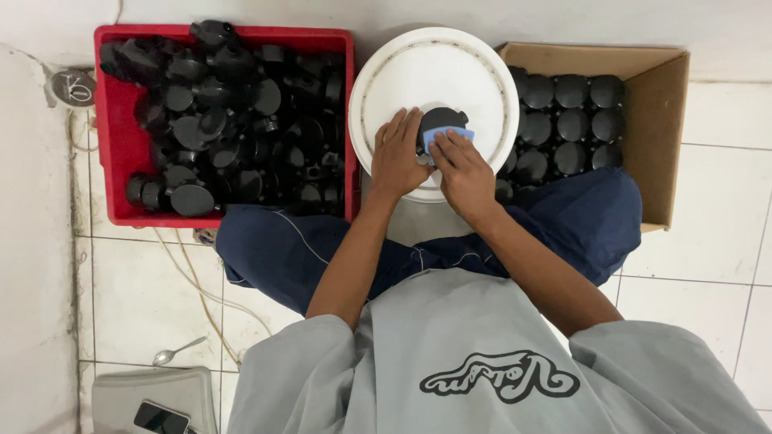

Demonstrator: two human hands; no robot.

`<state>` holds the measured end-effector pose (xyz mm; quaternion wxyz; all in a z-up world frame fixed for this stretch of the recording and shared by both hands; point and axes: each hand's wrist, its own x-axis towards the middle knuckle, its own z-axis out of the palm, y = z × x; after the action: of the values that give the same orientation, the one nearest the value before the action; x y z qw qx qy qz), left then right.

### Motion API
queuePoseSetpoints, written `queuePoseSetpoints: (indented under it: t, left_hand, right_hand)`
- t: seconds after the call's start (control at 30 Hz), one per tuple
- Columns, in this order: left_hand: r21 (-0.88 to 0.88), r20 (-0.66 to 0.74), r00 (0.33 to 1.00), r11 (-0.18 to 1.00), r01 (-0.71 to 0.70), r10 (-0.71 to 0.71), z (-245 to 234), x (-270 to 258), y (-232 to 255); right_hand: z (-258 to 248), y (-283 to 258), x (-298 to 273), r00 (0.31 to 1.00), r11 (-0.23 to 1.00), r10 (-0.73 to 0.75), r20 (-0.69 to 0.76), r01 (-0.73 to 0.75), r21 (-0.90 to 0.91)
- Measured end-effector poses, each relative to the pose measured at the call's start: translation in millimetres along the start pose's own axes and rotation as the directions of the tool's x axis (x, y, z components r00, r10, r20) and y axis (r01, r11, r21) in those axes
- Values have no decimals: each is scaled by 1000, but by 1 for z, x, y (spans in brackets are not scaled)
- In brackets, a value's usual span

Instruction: Cleaning black plastic caps with a cloth and sorting them into a box

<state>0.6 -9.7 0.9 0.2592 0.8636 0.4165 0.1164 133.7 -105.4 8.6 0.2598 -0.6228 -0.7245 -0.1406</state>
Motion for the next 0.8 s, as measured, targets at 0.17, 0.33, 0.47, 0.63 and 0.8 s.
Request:
queuePoseSetpoints:
  t: [0.17, 0.33, 0.47, 0.63, 0.8]
  left_hand:
    - [-12, -79, 997, 1000, -19, 18, 2, 2, -2]
    - [-31, -66, 998, 1000, -5, 3, 6, 1, -4]
    - [-39, -68, 997, 999, 31, -34, 9, -1, -4]
    - [-59, -81, 996, 998, 30, -34, 14, -1, -8]
    - [-81, -94, 995, 997, 8, -15, 12, -1, -8]
  right_hand:
    - [7, 1, -2, 1000, 998, 19, -7, -19, -64]
    - [23, 11, 17, 998, 993, 49, -27, -52, -106]
    - [9, 3, 6, 999, 995, 32, 6, -32, -94]
    - [-1, -2, -7, 997, 997, 47, 66, -43, -61]
    - [21, 23, 14, 997, 994, 60, 52, -56, -92]
